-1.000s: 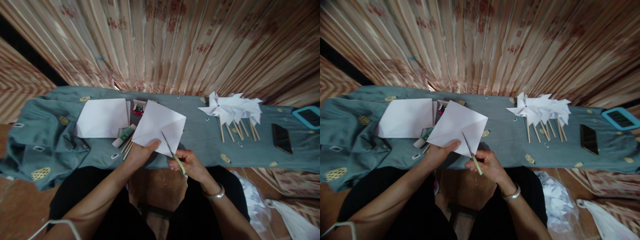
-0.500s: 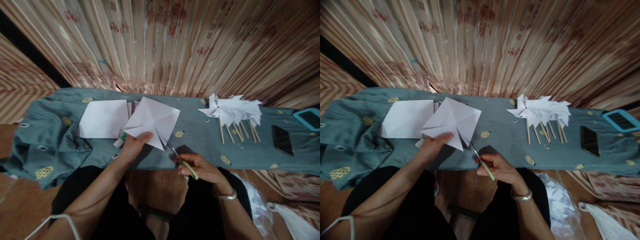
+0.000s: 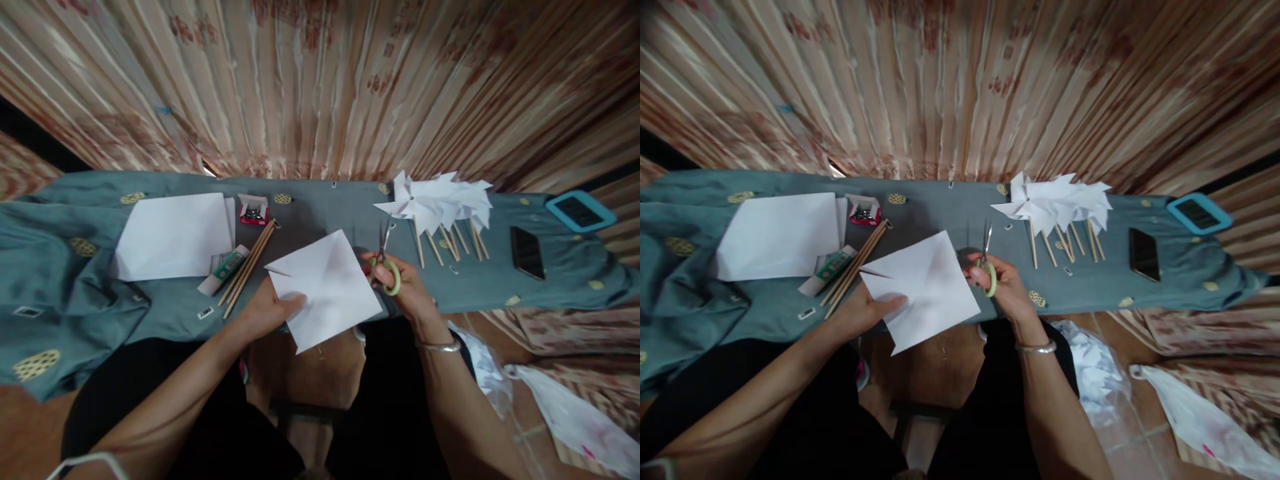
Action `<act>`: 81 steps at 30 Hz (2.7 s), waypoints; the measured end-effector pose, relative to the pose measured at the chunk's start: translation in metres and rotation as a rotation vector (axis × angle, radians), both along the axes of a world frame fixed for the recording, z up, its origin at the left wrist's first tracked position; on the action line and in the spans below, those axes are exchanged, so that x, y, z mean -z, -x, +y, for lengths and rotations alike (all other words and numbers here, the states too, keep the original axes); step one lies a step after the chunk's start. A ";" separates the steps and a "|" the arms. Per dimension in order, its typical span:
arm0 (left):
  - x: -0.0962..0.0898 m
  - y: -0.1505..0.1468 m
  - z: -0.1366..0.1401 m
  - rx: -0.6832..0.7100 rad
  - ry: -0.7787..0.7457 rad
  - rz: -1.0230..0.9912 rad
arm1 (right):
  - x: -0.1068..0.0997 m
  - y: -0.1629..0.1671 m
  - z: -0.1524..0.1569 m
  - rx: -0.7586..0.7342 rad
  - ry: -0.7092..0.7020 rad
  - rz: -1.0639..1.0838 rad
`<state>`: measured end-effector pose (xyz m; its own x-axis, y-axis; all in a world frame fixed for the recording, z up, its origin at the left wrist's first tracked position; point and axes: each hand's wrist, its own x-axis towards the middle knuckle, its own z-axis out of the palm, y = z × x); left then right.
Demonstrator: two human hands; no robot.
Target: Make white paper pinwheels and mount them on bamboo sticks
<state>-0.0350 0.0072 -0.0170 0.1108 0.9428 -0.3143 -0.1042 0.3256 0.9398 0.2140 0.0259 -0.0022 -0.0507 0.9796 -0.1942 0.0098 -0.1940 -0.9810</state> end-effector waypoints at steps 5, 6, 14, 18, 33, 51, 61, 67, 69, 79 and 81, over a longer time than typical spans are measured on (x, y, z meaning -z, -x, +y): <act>0.002 -0.001 -0.001 0.124 -0.005 0.032 | 0.005 0.015 0.000 -0.088 0.133 0.071; 0.001 -0.001 0.000 0.129 0.002 -0.015 | 0.007 0.018 0.000 -0.063 0.133 0.095; -0.008 -0.005 0.001 0.142 0.041 -0.613 | 0.019 0.036 0.003 0.325 0.013 0.329; -0.003 -0.017 -0.011 0.063 0.111 -0.528 | 0.019 0.047 0.001 0.348 0.002 0.315; -0.018 0.009 0.016 -0.340 0.075 -0.606 | 0.006 0.033 -0.027 -0.331 0.088 0.086; -0.023 0.011 0.017 -0.283 0.118 -0.595 | 0.001 0.043 -0.035 -0.633 0.086 -0.038; -0.022 0.007 0.015 -0.277 0.144 -0.594 | 0.001 0.047 -0.036 -0.588 0.069 -0.022; -0.020 0.006 0.014 -0.284 0.155 -0.592 | 0.004 0.045 -0.036 -0.605 0.064 -0.036; -0.020 0.006 0.013 -0.283 0.155 -0.591 | 0.004 0.045 -0.036 -0.611 0.072 -0.045; -0.020 0.006 0.013 -0.282 0.152 -0.583 | 0.008 0.044 -0.037 -0.594 0.088 -0.071; -0.020 0.007 0.013 -0.290 0.146 -0.578 | 0.010 0.044 -0.037 -0.589 0.089 -0.059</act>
